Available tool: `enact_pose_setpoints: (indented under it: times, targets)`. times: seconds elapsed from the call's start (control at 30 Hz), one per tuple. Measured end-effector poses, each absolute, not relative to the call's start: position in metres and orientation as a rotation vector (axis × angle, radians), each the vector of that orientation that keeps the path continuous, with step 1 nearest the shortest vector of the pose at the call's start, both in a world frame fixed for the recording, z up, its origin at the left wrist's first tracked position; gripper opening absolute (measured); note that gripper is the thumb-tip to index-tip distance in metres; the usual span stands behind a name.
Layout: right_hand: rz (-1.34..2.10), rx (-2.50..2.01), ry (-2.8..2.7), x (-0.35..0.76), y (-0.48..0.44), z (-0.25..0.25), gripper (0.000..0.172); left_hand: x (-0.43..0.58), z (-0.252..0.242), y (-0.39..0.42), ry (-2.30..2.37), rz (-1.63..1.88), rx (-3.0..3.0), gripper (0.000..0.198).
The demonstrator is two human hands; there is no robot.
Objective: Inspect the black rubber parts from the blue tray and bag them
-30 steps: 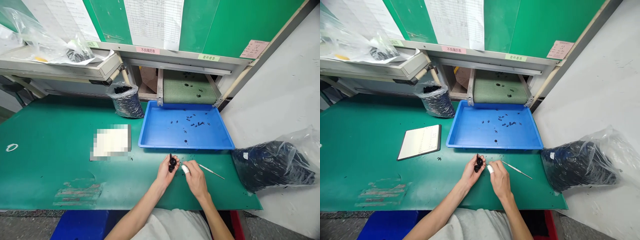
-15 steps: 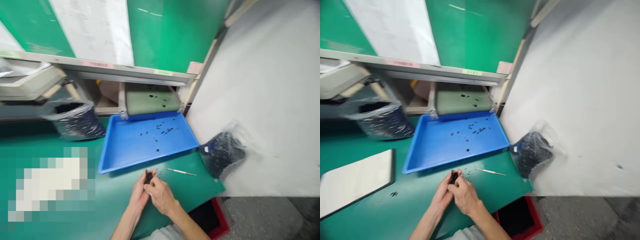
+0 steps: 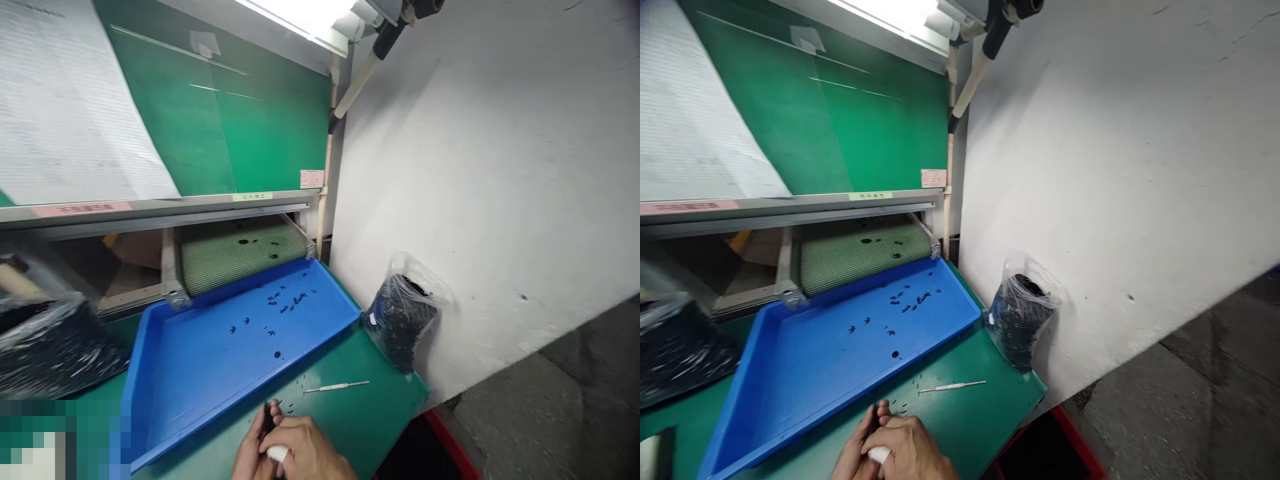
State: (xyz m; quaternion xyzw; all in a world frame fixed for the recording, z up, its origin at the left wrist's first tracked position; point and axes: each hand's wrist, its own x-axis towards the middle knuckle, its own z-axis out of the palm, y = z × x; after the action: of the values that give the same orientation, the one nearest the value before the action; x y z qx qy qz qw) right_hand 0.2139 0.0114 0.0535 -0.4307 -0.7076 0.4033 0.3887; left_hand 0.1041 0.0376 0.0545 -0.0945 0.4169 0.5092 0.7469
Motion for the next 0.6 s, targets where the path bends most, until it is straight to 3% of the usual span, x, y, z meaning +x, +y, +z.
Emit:
enact_pose_setpoints:
  times: [0.2, 0.33, 0.5, 0.6]
  targets:
    - [1.138, -1.129, -1.801, 0.224, 0.015, 0.066, 0.037, 0.112, 0.052, 0.039, 0.786, 1.166, -0.27, 0.02]
    - [1.111, -1.198, -1.809, 0.226, 0.011, 0.072, 0.025, 0.116, 0.05, 0.037, 0.852, 1.294, -0.176, 0.014]
    - [1.111, -1.19, -1.808, 0.231, 0.005, 0.075, 0.041, 0.122, 0.049, 0.04, 0.794, 1.242, -0.256, 0.012]
    - [1.227, -1.213, -1.638, 0.24, 0.005, 0.066, 0.033, 0.123, 0.052, 0.044, 0.777, 1.219, -0.229, 0.01]
